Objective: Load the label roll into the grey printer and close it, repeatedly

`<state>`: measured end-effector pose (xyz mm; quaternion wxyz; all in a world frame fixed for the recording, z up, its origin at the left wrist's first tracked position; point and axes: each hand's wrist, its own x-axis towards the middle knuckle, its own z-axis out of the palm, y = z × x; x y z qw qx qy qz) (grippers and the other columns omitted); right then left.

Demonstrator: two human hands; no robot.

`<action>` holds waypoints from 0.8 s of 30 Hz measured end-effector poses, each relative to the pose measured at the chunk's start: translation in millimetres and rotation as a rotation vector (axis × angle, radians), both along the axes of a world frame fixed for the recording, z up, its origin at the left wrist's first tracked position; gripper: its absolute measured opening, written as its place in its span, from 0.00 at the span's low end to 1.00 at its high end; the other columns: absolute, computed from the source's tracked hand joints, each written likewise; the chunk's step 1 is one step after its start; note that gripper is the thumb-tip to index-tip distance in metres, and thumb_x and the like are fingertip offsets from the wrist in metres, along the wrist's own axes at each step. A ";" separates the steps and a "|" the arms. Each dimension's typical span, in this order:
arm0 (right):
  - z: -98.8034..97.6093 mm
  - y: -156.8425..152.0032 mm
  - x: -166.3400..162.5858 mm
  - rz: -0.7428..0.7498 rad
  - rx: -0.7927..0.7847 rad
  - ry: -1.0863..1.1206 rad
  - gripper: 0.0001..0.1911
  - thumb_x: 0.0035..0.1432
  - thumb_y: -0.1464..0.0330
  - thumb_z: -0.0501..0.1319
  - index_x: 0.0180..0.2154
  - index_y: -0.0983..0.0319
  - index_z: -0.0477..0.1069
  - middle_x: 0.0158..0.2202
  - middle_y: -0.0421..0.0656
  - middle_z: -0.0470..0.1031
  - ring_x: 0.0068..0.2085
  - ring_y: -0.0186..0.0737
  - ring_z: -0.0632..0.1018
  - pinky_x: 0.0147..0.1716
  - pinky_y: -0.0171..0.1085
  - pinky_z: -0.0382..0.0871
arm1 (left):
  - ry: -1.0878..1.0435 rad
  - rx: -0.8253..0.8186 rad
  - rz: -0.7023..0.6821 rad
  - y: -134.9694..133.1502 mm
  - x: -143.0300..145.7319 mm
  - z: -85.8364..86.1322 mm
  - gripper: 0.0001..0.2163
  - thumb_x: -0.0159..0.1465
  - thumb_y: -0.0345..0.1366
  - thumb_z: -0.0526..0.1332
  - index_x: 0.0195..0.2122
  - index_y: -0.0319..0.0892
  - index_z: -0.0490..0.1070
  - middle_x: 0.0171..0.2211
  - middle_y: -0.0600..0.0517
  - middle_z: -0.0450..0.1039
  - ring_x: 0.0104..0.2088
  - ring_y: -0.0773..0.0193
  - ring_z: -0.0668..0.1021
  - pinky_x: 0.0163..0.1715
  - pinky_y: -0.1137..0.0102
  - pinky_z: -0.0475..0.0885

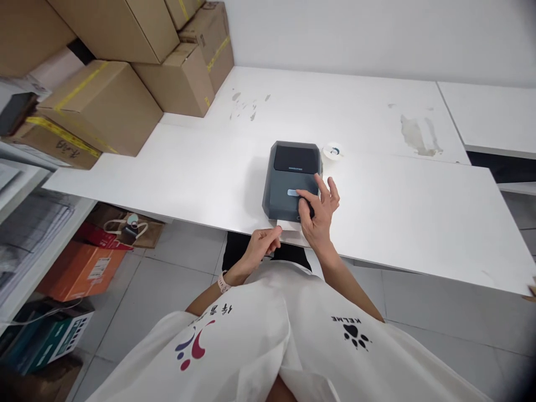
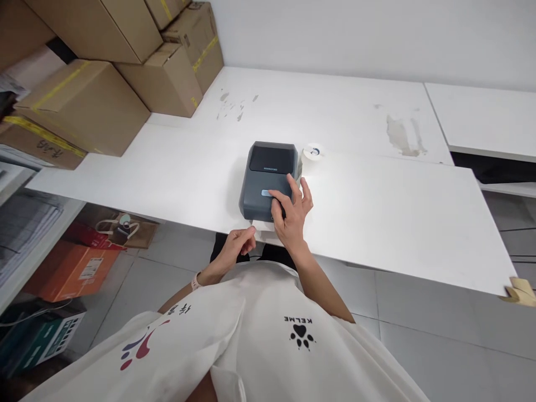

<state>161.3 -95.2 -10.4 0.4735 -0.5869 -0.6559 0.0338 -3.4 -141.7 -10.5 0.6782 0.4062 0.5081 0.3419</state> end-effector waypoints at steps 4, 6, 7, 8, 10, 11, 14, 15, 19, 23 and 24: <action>-2.3 1.4 -3.2 -0.001 0.028 0.028 0.16 0.70 0.64 0.50 0.46 0.53 0.76 0.66 0.43 0.66 0.73 0.53 0.56 0.65 0.62 0.54 | -0.091 -0.030 0.058 12.2 4.5 1.4 0.21 0.60 0.54 0.64 0.22 0.39 0.75 0.17 0.56 0.66 0.18 0.74 0.64 0.20 0.71 0.54; -2.3 1.7 -3.1 -0.025 0.025 0.017 0.16 0.70 0.64 0.50 0.45 0.53 0.76 0.66 0.43 0.66 0.73 0.54 0.56 0.65 0.62 0.55 | -0.099 -0.023 0.087 16.3 7.0 5.3 0.19 0.59 0.51 0.66 0.21 0.39 0.74 0.15 0.57 0.63 0.17 0.74 0.62 0.19 0.72 0.53; -2.0 1.8 -2.4 -0.031 0.020 0.006 0.16 0.70 0.63 0.50 0.44 0.53 0.77 0.66 0.43 0.67 0.73 0.55 0.56 0.64 0.62 0.55 | -0.092 -0.016 0.090 17.4 7.3 6.4 0.18 0.59 0.50 0.66 0.22 0.39 0.75 0.14 0.58 0.62 0.17 0.74 0.61 0.19 0.72 0.53; -1.6 1.8 -1.4 -0.030 0.017 -0.008 0.16 0.70 0.62 0.51 0.43 0.52 0.78 0.66 0.42 0.67 0.73 0.56 0.56 0.64 0.62 0.55 | -0.082 -0.007 0.084 17.9 6.8 6.5 0.18 0.59 0.50 0.66 0.22 0.40 0.75 0.14 0.58 0.62 0.17 0.74 0.61 0.19 0.72 0.53; -0.6 1.6 1.5 -0.023 0.025 -0.048 0.15 0.69 0.60 0.53 0.42 0.51 0.79 0.65 0.41 0.68 0.72 0.57 0.56 0.65 0.63 0.51 | -0.059 0.010 0.054 17.8 3.6 4.5 0.19 0.60 0.50 0.65 0.22 0.40 0.76 0.15 0.57 0.64 0.17 0.74 0.62 0.19 0.72 0.55; 0.1 1.5 3.1 -0.019 0.030 -0.079 0.14 0.68 0.58 0.55 0.42 0.51 0.79 0.65 0.41 0.69 0.72 0.58 0.57 0.66 0.64 0.49 | -0.049 0.017 0.036 17.5 1.2 2.7 0.19 0.60 0.51 0.65 0.22 0.40 0.76 0.15 0.56 0.65 0.17 0.74 0.63 0.20 0.72 0.56; 2.8 2.6 7.4 -0.020 0.015 -0.176 0.12 0.66 0.54 0.58 0.43 0.48 0.78 0.65 0.37 0.70 0.72 0.59 0.58 0.68 0.65 0.42 | -0.015 0.043 0.020 16.8 -6.1 -2.2 0.20 0.61 0.52 0.63 0.21 0.41 0.75 0.15 0.55 0.66 0.17 0.72 0.65 0.20 0.71 0.58; 3.9 3.4 8.5 -0.012 0.002 -0.202 0.13 0.66 0.53 0.58 0.43 0.48 0.78 0.65 0.36 0.71 0.72 0.59 0.59 0.68 0.65 0.40 | 0.001 0.060 0.053 17.4 -7.9 -3.1 0.21 0.62 0.52 0.62 0.20 0.41 0.75 0.15 0.55 0.65 0.17 0.72 0.64 0.20 0.71 0.58; 7.7 5.2 11.4 0.039 -0.033 -0.255 0.13 0.67 0.54 0.57 0.43 0.49 0.77 0.64 0.34 0.72 0.72 0.57 0.58 0.69 0.65 0.36 | 0.080 0.193 0.313 24.7 -10.6 -0.1 0.22 0.62 0.52 0.60 0.16 0.43 0.69 0.14 0.56 0.60 0.17 0.71 0.61 0.21 0.70 0.57; 9.7 -4.1 13.0 0.072 0.029 -0.230 0.17 0.67 0.53 0.55 0.50 0.51 0.74 0.66 0.41 0.68 0.72 0.58 0.58 0.67 0.62 0.48 | 0.095 0.306 0.460 34.4 -15.6 8.6 0.22 0.64 0.50 0.58 0.16 0.44 0.67 0.15 0.55 0.59 0.19 0.70 0.62 0.22 0.69 0.59; 10.5 -6.9 13.7 0.087 0.063 -0.208 0.19 0.67 0.52 0.54 0.53 0.51 0.72 0.68 0.43 0.66 0.72 0.58 0.58 0.66 0.62 0.51 | 0.089 0.323 0.484 36.6 -18.3 10.6 0.22 0.64 0.50 0.58 0.17 0.44 0.68 0.15 0.55 0.59 0.19 0.70 0.62 0.22 0.70 0.59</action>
